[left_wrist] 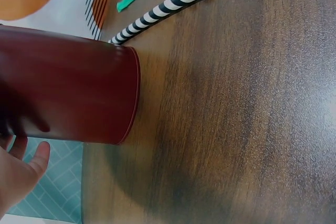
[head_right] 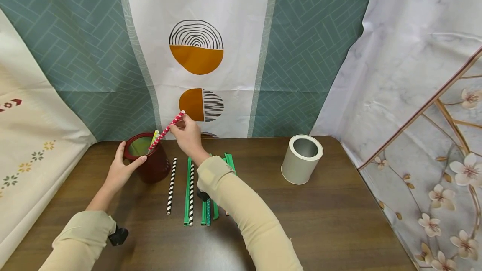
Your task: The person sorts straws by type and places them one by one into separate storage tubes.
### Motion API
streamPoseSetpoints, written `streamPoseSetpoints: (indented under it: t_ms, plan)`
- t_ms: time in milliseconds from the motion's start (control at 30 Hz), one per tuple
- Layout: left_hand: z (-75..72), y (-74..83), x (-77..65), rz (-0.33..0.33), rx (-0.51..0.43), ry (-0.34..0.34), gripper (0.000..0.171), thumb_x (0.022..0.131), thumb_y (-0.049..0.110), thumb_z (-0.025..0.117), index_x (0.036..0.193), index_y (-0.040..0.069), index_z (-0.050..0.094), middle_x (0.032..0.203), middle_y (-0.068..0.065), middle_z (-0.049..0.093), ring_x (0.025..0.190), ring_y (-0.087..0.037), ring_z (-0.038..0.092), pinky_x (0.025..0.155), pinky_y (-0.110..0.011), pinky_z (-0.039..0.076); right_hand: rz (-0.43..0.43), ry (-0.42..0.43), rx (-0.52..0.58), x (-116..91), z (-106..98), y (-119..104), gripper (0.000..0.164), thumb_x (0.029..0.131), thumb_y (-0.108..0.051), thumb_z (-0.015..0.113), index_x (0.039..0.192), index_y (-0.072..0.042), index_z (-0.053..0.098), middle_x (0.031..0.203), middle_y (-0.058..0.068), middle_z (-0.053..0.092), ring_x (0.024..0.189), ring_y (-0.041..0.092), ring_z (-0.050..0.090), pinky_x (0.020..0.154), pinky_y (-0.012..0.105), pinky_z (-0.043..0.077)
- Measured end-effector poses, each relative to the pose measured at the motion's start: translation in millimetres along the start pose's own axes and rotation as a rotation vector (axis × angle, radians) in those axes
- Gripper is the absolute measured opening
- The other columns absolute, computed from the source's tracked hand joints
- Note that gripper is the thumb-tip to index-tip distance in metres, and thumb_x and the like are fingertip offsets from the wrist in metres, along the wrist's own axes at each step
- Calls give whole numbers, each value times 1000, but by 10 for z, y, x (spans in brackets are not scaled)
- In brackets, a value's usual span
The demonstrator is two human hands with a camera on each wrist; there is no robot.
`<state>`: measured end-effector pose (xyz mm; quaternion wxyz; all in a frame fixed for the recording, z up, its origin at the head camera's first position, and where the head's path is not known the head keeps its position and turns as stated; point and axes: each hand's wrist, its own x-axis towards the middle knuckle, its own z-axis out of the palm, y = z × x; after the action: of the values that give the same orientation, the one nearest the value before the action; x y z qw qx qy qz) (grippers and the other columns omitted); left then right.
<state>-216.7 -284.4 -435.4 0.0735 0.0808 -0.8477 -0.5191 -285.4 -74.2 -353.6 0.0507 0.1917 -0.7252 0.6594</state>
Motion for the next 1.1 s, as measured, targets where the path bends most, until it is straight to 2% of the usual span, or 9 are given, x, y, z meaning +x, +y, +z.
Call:
streamPoseSetpoints:
  t_ms: [267,433,533,667,867,1100]
  plan:
    - [-14,13,-18,-11,-3,-4,94,81,45,57,142,21,-9,150,-6,-4,136,-33,1,101,-62,13,17,-51,-126,29,84,80,11,84,-14,58,89,-4,59,80,16,66,71,24,64,53,15,44]
    - [-6,14,-22,2,9,1,93,81,44,57,142,21,-9,150,-5,-3,136,-32,1,102,-61,11,18,-99,-234,8,138,131,10,84,-16,58,87,-8,60,78,12,67,66,17,63,47,16,38]
    - [3,14,-21,6,11,2,93,81,44,58,143,19,-8,150,-6,-2,136,-31,1,102,-61,11,34,-115,-259,-9,167,165,9,84,-17,58,87,-9,60,78,9,67,67,18,64,48,15,39]
    - [7,11,-18,4,2,1,94,81,44,58,143,18,-8,150,-6,-3,136,-31,1,102,-61,12,54,-129,-274,-22,201,196,10,85,-19,58,88,-10,59,80,7,67,67,18,64,51,15,43]
    - [7,10,-13,3,-4,1,94,81,44,58,143,19,-9,150,-5,-3,136,-31,0,102,-61,11,109,-172,-295,-40,224,246,14,86,-24,56,90,-11,61,80,10,67,56,6,57,49,17,40]
    - [13,0,5,8,-4,7,94,81,44,58,143,18,-7,150,-6,-2,136,-31,2,103,-60,11,176,-209,-206,-59,175,333,19,86,-25,56,99,-13,63,82,6,66,59,9,60,49,20,42]
